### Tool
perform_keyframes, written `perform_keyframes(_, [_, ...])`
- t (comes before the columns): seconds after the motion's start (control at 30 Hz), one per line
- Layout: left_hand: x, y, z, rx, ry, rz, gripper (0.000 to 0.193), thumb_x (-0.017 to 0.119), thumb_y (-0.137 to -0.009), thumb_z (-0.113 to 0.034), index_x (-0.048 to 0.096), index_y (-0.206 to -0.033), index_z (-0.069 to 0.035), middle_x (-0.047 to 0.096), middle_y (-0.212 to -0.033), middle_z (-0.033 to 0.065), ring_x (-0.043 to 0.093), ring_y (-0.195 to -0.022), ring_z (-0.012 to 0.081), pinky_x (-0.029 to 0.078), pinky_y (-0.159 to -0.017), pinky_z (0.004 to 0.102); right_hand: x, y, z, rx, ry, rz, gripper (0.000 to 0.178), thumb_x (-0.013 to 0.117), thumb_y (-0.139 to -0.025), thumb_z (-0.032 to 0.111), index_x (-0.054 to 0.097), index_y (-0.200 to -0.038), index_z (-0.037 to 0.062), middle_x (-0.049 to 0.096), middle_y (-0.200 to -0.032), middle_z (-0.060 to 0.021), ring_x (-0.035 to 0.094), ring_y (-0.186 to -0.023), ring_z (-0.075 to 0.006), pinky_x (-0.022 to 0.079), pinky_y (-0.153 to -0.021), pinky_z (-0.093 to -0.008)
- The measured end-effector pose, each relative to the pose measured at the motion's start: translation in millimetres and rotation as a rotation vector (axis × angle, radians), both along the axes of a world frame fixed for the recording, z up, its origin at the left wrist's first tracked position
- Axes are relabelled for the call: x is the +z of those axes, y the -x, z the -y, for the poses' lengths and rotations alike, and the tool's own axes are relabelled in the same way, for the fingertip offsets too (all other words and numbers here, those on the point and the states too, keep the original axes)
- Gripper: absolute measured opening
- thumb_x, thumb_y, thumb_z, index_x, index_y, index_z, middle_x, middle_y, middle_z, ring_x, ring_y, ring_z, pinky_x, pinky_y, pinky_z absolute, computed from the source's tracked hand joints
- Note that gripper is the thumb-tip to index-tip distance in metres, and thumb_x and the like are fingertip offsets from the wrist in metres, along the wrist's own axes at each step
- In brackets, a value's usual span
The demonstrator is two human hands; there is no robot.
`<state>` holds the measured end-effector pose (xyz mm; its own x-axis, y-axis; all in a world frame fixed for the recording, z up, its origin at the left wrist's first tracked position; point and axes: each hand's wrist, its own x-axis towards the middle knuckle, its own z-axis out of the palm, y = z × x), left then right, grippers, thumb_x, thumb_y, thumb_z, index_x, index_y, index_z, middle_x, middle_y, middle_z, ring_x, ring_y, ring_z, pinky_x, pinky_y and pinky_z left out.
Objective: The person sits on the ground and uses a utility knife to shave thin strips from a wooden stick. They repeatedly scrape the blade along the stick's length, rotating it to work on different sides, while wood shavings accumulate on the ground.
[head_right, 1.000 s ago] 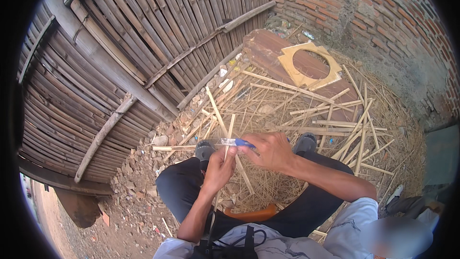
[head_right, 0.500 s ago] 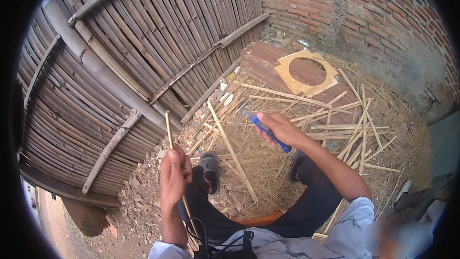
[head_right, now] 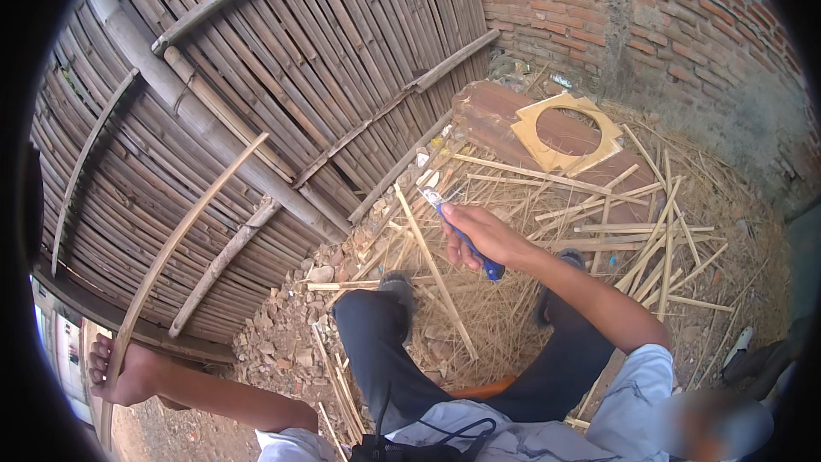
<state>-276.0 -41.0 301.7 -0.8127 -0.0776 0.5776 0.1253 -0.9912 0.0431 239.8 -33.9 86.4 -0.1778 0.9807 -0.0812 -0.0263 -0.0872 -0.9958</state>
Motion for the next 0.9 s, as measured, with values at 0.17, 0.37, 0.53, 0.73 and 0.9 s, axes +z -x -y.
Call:
perform_keyframes(0.17, [-63, -84, -59, -0.447, -0.058, -0.160, 0.040, 0.038, -0.118, -0.036, 0.045, -0.087, -0.013, 0.037, -0.083, 0.0031, 0.038, -0.082, 0.0231, 0.039, -0.087, 0.0428, 11, 33, -7, -0.113, -0.014, -0.153, 0.053, 0.055, -0.115, 0.051, 0.046, -0.133, 0.0019, 0.079, -0.118, -0.0246, 0.076, -0.067, -0.0168, 0.050, -0.048, -0.0225])
perform_keyframes(0.37, [-117, -220, -46, -0.831, 0.032, -0.372, 0.037, 0.037, -0.117, -0.031, 0.037, -0.084, -0.014, 0.031, -0.083, 0.0016, 0.032, -0.080, 0.0192, 0.037, -0.087, 0.0414, 11, 26, -25, -0.297, 0.062, -0.457, 0.058, 0.058, -0.112, 0.056, 0.043, -0.138, 0.0065, 0.076, -0.129, -0.0247, 0.082, -0.094, -0.0226, 0.049, -0.052, -0.0207])
perform_keyframes(0.53, [-158, -264, -24, -0.882, 0.161, -0.683, 0.040, 0.042, -0.113, -0.039, 0.046, -0.085, -0.012, 0.039, -0.087, 0.0051, 0.041, -0.084, 0.0217, 0.040, -0.091, 0.0441, -12, -1, -31, -0.492, 0.103, -0.454, 0.041, 0.066, -0.111, 0.042, 0.050, -0.127, 0.0076, 0.072, -0.127, -0.0179, 0.080, -0.106, -0.0252, 0.049, -0.057, -0.0218])
perform_keyframes(0.73, [-194, -251, -15, -0.682, 0.282, -1.282, 0.050, 0.046, -0.111, -0.044, 0.082, -0.114, -0.011, 0.059, -0.119, 0.0182, 0.053, -0.118, 0.0358, 0.041, -0.106, 0.0540, 3, -32, -29, -0.585, 0.033, -0.529, 0.038, 0.079, -0.102, 0.027, 0.057, -0.125, 0.0080, 0.078, -0.116, -0.0112, 0.075, -0.101, -0.0160, 0.048, -0.062, -0.0248])
perform_keyframes(0.9, [-208, -243, -15, -0.412, 0.457, -1.843, 0.055, 0.076, -0.094, -0.012, 0.067, -0.148, -0.016, 0.045, -0.154, 0.0186, 0.045, -0.140, 0.0434, 0.037, -0.121, 0.0555, -12, -75, -35, -0.739, -0.085, -0.369, 0.039, 0.087, -0.095, 0.025, 0.055, -0.115, 0.0141, 0.079, -0.112, -0.0062, 0.067, -0.090, -0.0068, 0.046, -0.063, -0.0233])
